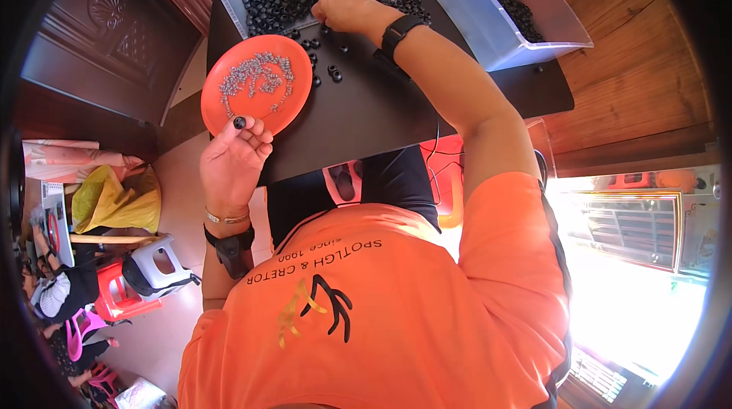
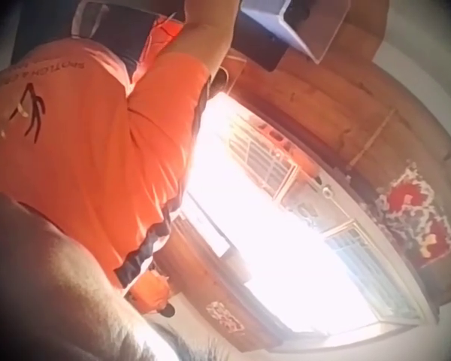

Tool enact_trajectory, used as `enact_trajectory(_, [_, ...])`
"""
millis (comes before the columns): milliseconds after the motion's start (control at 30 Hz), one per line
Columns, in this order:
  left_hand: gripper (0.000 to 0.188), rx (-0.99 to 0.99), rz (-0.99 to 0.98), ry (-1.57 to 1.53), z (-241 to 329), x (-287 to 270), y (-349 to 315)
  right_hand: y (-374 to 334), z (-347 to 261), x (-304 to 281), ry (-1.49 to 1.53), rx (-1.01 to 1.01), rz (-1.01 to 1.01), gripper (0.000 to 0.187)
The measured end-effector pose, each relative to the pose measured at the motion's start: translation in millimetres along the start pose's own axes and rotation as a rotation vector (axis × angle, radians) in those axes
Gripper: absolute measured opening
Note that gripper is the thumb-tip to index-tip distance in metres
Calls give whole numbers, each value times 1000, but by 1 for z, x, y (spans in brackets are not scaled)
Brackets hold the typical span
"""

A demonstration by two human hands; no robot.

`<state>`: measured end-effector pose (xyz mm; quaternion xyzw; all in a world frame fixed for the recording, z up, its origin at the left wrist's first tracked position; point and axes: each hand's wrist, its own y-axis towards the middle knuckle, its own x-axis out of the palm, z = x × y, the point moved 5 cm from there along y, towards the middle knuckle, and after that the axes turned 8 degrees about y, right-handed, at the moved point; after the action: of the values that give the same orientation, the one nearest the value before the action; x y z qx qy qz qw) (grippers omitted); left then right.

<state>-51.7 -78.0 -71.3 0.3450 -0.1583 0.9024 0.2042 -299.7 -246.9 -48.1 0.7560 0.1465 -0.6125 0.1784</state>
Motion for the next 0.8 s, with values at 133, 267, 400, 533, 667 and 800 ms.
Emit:
enact_trajectory(133, [20,8,-10,-11,3,0,-2,-4,-6,1,-37,-19,-14,11])
enact_trajectory(267, [21,7,-16,0,1,3,-3,-18,4,-8,-32,57,14,11])
enact_trajectory(400, [21,22,-45,-1,3,6,-7,-38,7,-32,500,41,235,14])
enact_trajectory(533, [23,48,-85,-12,8,14,-11,-62,-48,-48,1326,70,159,18])
enact_trajectory(667, [24,61,-127,-30,9,22,-11,-78,-104,-36,1675,-94,120,18])
enact_trajectory(800, [25,50,-126,-54,9,24,-11,-81,-140,-24,1806,-182,117,17])
